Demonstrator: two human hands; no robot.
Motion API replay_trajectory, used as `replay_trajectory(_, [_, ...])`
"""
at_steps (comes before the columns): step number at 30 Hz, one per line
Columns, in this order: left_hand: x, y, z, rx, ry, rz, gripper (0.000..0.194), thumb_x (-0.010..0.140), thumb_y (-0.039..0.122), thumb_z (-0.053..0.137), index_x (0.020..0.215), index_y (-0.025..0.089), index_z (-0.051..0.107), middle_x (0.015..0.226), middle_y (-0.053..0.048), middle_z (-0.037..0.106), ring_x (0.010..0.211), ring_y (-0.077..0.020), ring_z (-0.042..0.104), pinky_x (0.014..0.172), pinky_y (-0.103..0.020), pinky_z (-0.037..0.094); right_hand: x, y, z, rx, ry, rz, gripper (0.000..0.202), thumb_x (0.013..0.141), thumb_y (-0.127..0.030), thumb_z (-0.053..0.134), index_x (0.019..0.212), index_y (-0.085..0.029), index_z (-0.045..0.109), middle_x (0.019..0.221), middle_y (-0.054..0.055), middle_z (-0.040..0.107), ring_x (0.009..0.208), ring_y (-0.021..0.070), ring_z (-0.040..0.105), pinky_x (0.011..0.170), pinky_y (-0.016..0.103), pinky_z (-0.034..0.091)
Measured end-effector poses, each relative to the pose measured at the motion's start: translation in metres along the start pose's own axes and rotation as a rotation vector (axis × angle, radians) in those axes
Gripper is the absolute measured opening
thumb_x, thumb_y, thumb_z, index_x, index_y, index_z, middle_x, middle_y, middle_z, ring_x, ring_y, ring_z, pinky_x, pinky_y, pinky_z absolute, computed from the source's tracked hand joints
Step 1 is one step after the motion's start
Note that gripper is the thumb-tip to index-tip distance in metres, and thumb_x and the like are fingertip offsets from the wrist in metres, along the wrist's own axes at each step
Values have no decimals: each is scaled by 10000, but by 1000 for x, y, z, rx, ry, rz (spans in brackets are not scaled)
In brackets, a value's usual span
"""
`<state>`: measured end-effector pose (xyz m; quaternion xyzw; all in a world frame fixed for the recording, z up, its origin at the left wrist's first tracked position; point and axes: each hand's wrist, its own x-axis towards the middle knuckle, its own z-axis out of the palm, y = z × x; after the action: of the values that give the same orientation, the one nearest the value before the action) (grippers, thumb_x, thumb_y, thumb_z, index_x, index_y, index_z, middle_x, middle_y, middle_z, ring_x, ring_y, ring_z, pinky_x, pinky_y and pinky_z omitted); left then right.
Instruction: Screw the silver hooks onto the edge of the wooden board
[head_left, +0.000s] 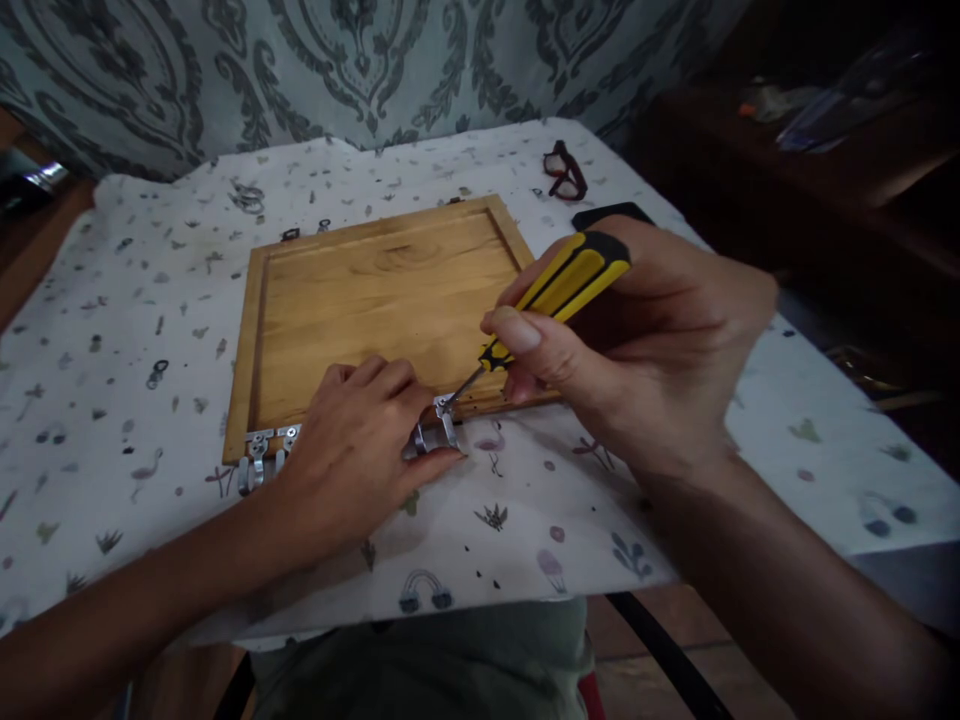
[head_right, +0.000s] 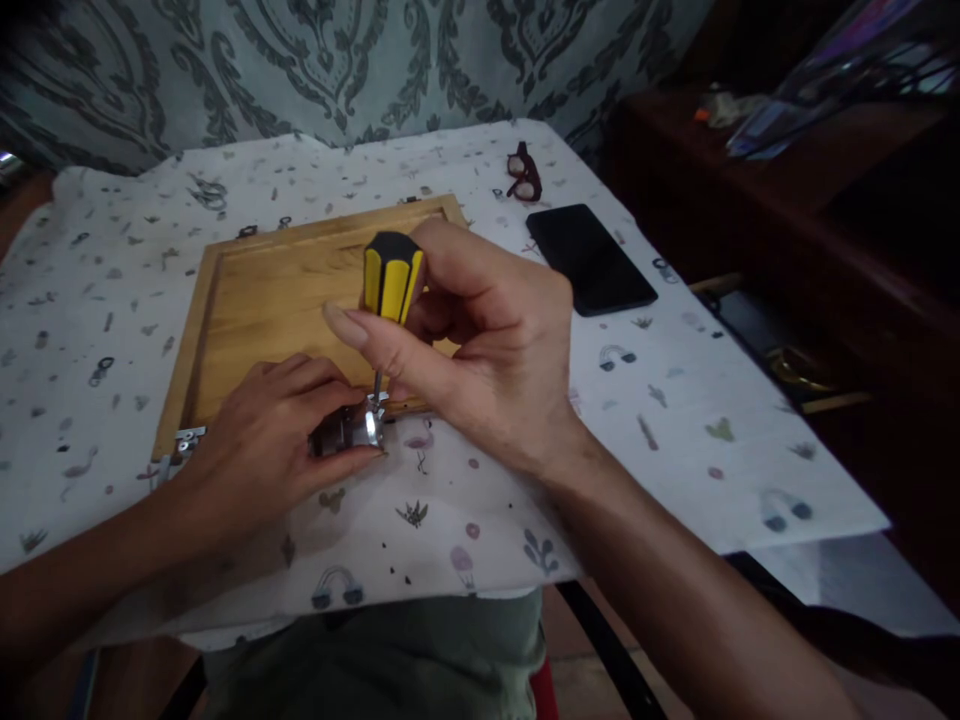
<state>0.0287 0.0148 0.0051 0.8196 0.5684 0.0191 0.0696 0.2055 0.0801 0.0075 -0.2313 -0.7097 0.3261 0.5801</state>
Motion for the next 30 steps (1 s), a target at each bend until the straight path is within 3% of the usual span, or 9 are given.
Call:
replay_trajectory(12, [1,0,-2,-15,-36,-21,272,886,450,640,996,213,716,1071,-80,673,1054,-309,600,838,-452,435,0,-1,0,42,-74,92,235,747,-387,851,719,-245,666,659,-44,647,399,98,545,301,253,418])
replay_trajectory(19, [1,1,0,-17,-26,0,395,898,531,628,1065,183,715,1120,-86,663,1078,-311,589,859,-485,437,3,-3,2,96,-134,78,141,807,-284,799,747,-233,683,580,-69,638,345,70,538,311,198,447])
replay_trajectory(22, [1,1,0,-39,-18,8,399,912,528,610,1042,166,714,1052,-77,654,1053,-316,584,846,-489,430,0,0,1,111,-101,123,132,786,-327,819,843,-261,719,689,-46,695,399,98,589,302,218,451])
replay_trajectory(26, [3,2,-1,-51,-58,-13,412,889,553,632,1000,165,715,997,-76,648,1047,-325,585,840,-478,420,-4,0,-1,160,-110,160,257,869,-465,716,1098,-349,726,873,-3,733,644,189,720,301,241,465])
replay_trajectory(30, [3,1,0,-66,-53,5,392,891,541,638,965,163,710,958,-86,645,1040,-319,593,822,-454,415,-5,-4,1,172,-134,174,234,909,-440,674,1108,-332,735,880,12,744,559,164,683,286,246,445])
